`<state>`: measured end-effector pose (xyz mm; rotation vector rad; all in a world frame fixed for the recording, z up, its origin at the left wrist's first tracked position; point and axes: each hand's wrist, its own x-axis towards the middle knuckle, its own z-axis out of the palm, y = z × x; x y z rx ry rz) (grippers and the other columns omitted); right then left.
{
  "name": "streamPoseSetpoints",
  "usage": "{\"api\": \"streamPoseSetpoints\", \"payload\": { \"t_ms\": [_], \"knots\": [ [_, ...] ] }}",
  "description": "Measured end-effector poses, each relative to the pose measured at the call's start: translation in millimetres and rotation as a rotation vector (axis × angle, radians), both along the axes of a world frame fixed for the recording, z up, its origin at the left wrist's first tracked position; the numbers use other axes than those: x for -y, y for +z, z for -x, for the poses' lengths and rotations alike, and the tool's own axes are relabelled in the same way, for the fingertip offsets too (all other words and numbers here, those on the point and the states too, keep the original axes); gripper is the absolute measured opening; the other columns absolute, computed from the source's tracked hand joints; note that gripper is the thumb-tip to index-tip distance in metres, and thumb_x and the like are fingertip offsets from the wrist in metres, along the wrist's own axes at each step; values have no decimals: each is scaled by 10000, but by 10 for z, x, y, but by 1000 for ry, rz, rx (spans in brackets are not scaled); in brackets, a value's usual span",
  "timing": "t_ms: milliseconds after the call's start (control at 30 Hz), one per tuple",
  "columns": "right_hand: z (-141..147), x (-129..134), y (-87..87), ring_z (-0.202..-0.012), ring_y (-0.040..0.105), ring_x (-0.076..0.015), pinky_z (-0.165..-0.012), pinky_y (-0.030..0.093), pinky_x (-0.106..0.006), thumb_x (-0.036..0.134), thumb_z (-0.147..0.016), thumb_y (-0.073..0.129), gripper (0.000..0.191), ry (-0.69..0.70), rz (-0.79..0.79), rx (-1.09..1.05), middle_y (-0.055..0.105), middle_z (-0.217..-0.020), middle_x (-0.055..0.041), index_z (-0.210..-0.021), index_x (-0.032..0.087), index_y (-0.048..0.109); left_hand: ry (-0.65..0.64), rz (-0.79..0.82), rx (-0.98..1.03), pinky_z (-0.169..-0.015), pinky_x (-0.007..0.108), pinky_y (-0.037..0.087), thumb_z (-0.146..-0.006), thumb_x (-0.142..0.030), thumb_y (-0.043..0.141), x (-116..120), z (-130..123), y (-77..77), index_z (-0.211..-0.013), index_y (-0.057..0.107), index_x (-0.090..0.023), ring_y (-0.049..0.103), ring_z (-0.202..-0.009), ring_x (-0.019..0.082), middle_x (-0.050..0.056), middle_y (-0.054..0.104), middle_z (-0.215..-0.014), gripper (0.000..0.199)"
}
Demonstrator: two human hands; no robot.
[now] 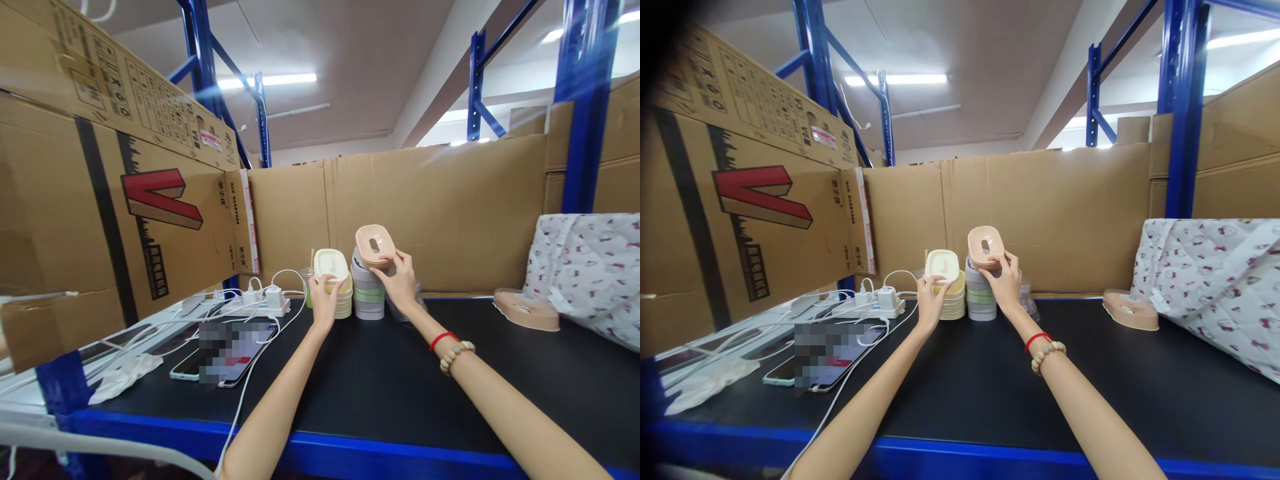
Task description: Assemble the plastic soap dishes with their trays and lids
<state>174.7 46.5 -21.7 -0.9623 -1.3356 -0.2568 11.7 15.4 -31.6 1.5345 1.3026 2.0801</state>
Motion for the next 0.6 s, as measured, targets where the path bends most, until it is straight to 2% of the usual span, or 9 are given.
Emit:
{"api": "streamPoseSetpoints", "payload": {
  "t_ms": [67,200,333,400,500,600],
  "knots": [
    [21,45,-13,-1001,559,-253,-859,464,-428,409,-691,684,218,-3,-106,-41,522,-1006,-63,-805,236,619,-28,-60,116,-858,353,458,-596,-151,717,20,-28,48,-641,633,-189,585,-839,170,-1,448,-815,102],
    [120,185,-47,-962,564,-221,-838,487,-392,441,-715,667,219,100,-251,-50,499,-912,-38,-792,240,628,-210,-100,303,-718,295,494,-523,-252,763,70,-118,122,-616,619,-157,594,-717,128,2,489,-821,196],
    [257,322,-86,-941,564,-211,-762,518,-360,453,-710,673,238,210,-196,-28,492,-909,-41,-799,234,643,-376,-68,509,-645,254,478,-536,-425,733,130,-167,169,-670,616,-144,585,-678,120,13,566,-764,332],
    [304,369,-98,-909,565,-205,-693,526,-337,469,-700,676,262,245,-168,-49,492,-902,-43,-798,229,646,-419,-39,566,-587,227,450,-555,-478,710,151,-168,185,-722,599,-152,565,-637,110,-5,569,-706,383],
    [341,423,-107,-871,562,-194,-629,525,-311,499,-688,673,296,298,-130,-68,490,-902,-43,-798,225,646,-406,-23,536,-536,192,403,-531,-493,729,172,-176,185,-730,537,-175,519,-574,84,-54,512,-624,422],
    [365,471,-118,-812,560,-177,-603,524,-303,520,-693,655,323,324,-80,-113,480,-895,-40,-810,220,647,-420,-64,490,-566,182,418,-530,-467,744,173,-209,147,-722,476,-189,522,-590,74,-66,495,-640,431]
  ]
}}
